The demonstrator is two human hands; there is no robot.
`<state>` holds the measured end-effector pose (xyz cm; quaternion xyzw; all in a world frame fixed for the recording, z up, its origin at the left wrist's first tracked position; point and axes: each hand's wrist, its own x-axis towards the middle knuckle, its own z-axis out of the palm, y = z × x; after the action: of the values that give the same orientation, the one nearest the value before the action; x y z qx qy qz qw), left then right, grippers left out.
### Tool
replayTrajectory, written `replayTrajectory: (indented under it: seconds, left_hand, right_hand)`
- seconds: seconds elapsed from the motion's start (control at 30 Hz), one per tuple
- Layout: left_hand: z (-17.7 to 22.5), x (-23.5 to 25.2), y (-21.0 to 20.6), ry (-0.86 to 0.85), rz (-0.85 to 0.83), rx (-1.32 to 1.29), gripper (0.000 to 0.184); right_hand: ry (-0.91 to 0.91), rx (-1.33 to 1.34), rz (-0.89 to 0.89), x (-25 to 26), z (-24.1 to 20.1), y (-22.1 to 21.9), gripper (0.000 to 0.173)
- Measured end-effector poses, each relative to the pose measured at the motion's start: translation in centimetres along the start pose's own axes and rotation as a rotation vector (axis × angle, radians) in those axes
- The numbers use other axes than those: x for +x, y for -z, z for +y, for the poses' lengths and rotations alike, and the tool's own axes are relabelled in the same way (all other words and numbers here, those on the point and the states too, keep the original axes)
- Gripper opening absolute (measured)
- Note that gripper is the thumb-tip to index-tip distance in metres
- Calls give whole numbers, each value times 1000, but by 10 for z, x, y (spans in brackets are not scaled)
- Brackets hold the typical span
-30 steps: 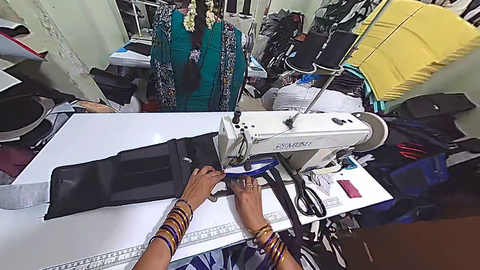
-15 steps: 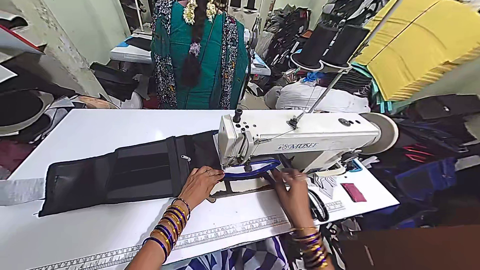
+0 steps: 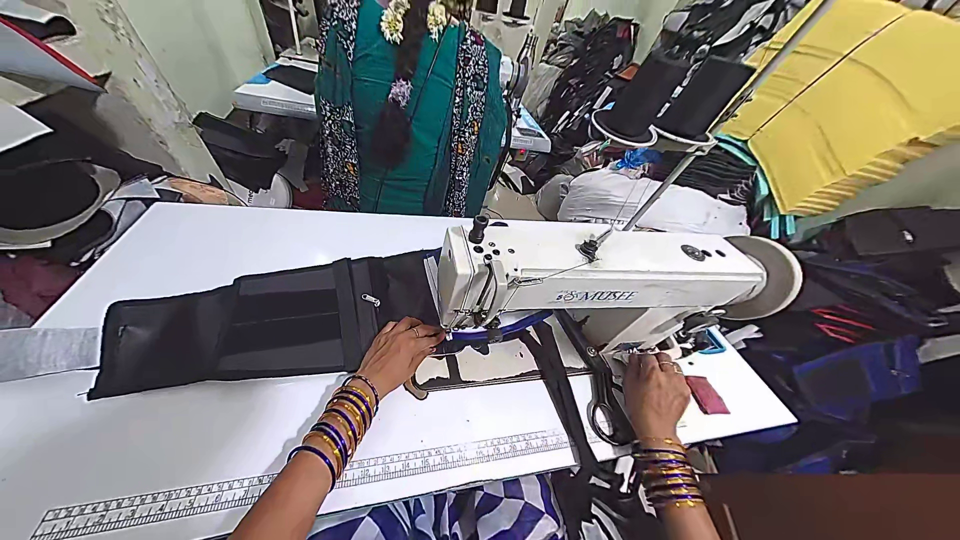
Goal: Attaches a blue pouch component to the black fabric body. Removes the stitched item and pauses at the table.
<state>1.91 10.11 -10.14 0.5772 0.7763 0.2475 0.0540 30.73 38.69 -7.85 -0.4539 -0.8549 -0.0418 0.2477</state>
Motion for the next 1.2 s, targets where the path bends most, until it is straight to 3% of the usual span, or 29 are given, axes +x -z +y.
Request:
replayTrajectory:
  seconds: [0.27,0.47,0.53,0.67,0.8,0.9,1.0,1.13,1.2]
  left_hand:
    - [-6,-13,1,-94,-22,-33,35]
    - [-8,-3,4,-13,-51,-59,37]
    - [-4,-2,6,40,-66,-63,38]
    - [7,3,7,160,-78,-43,40]
    - [12,7,5,240,-59,8,40]
    - [10,12,5,267,-71,24,40]
    - [1,17,7,258,-50,22,38]
    - [-11,22,10,263,-15,-10,37]
    - [-17,28,11,272,-24,-6,37]
  right_hand:
    - [103,49,29,5,10,15,29]
    - [237,230,22,-18,27,29,20]
    - [210,268,-116,-37,21,35,21]
    - [69,235,-330,-61,8,35,45]
    - [21,234,-468,-51,14,37,34]
    - [-153,672,-665,-43,24,40,14]
    - [-340,1236,-850,-45,24,47,31]
    - [-181,1132,-984,-30,6,77,22]
    - [-59,1060,-1050,-16,8,66,35]
